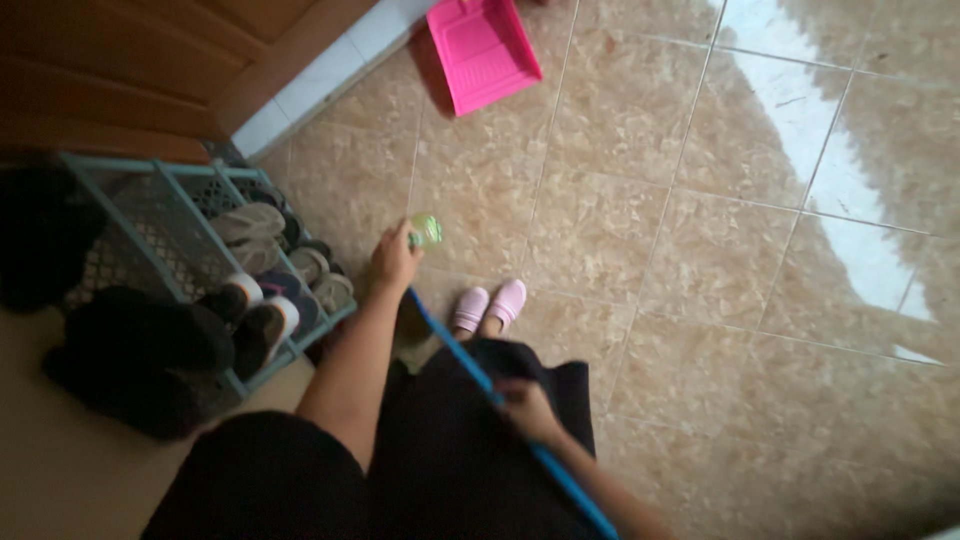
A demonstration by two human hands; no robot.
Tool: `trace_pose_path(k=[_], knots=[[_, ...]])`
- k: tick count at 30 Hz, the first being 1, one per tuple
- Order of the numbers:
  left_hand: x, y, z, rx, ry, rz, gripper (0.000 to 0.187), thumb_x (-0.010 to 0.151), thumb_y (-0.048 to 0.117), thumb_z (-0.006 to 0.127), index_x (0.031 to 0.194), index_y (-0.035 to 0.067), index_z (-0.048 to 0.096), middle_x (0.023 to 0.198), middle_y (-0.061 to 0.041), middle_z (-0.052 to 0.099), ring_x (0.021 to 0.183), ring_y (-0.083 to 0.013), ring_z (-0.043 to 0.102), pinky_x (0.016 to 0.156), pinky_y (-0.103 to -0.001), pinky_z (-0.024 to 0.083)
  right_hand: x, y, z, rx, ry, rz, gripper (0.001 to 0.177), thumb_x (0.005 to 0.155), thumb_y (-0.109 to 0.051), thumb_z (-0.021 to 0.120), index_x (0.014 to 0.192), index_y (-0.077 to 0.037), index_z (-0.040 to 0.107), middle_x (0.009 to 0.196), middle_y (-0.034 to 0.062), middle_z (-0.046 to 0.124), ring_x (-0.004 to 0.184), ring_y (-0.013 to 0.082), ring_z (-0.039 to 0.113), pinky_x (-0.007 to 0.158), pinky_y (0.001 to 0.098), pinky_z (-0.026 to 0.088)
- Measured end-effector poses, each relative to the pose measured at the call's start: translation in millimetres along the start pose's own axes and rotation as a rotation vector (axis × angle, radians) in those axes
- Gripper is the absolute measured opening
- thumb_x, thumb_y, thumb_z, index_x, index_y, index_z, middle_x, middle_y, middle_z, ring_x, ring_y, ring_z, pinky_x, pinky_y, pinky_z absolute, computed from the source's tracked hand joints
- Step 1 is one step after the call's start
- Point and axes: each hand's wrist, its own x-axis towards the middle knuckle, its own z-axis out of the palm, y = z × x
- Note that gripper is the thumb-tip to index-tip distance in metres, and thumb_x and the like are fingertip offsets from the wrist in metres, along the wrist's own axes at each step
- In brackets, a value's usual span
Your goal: The person sweeps the tiled floor using a broom, moving around a white car and collecting debris near a shoe rack. They then use a small hand broom and a pink dustpan to pick up the gathered dirt.
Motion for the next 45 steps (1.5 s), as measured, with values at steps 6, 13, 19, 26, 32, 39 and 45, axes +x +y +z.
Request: trace_pose_path(k=[6,13,19,26,32,39,45], knots=[[-74,-38,28,-0.024,-0.005,-0.123,0.044,0.074,0.015,0.083,0.11,0.014,0.057,0.1,-0.018,0.065,0.095,-0.0429,0.064,0.077,-0.053,0.052,32,8,-123,-0.007,0.299,0.37,0.038,0.08,-0.005,0.071,0.118,-0.004,0.071,0.073,0.0118,0.073,0.055,0.015,0.065,0.048,0.033,0.052],[-160,-90,97,-0.071,-0.007,-0.39,0.041,0.083,0.018,0.08,0.118,0.016,0.059,0.103,-0.018,0.066,0.098,-0.0413,0.065,0.082,-0.052,0.053,-36,-114,-134,-0.079,0.326,0.45,0.046,0.09,-0.009,0.07,0.135,-0.008,0.062,0.085,0.0148,0.069,0.057,0.013,0.056,0.043,0.0276,0.043],[-254,-110,123,-0.193,-0.058,-0.612,0.056,0.082,0.02,0.079,0.132,0.014,0.054,0.11,-0.021,0.064,0.1,-0.0417,0.064,0.085,-0.052,0.053,-66,-114,-58,0.123,0.044,0.483,0.046,0.093,-0.005,0.058,0.139,-0.002,0.059,0.096,0.0145,0.075,0.061,0.0126,0.061,0.045,0.0251,0.045],[-365,-151,179,-0.299,0.183,-0.612,0.063,0.075,0.019,0.081,0.133,0.012,0.056,0.106,-0.02,0.067,0.1,-0.0411,0.064,0.083,-0.051,0.053,-71,21,1,0.272,-0.257,0.481,0.041,0.104,-0.017,0.057,0.142,0.0,0.062,0.091,0.0072,0.069,0.062,0.0074,0.059,0.052,0.0214,0.049],[-434,-196,215,-0.346,0.221,-0.647,0.059,0.084,0.016,0.077,0.138,0.008,0.054,0.103,-0.022,0.067,0.094,-0.0416,0.065,0.078,-0.052,0.053,-135,12,43,-0.427,-0.014,0.384,0.045,0.09,-0.011,0.069,0.133,-0.001,0.064,0.077,0.0104,0.074,0.053,0.009,0.058,0.045,0.0245,0.046],[-436,-270,288,-0.291,0.38,-0.554,0.06,0.079,0.014,0.076,0.136,0.009,0.057,0.098,-0.024,0.066,0.092,-0.0444,0.063,0.075,-0.053,0.052,-209,-9,36,-0.051,-0.053,0.444,0.051,0.092,-0.01,0.06,0.142,-0.002,0.057,0.09,0.016,0.074,0.05,0.0083,0.052,0.039,0.0228,0.04],[-392,-331,354,-0.193,0.309,-0.602,0.038,0.086,0.014,0.073,0.123,0.011,0.063,0.099,-0.023,0.067,0.094,-0.0442,0.064,0.08,-0.054,0.052,-149,81,22,-0.111,-0.026,0.556,0.053,0.09,-0.008,0.062,0.142,-0.001,0.058,0.105,0.0207,0.076,0.058,0.009,0.057,0.043,0.0221,0.04]])
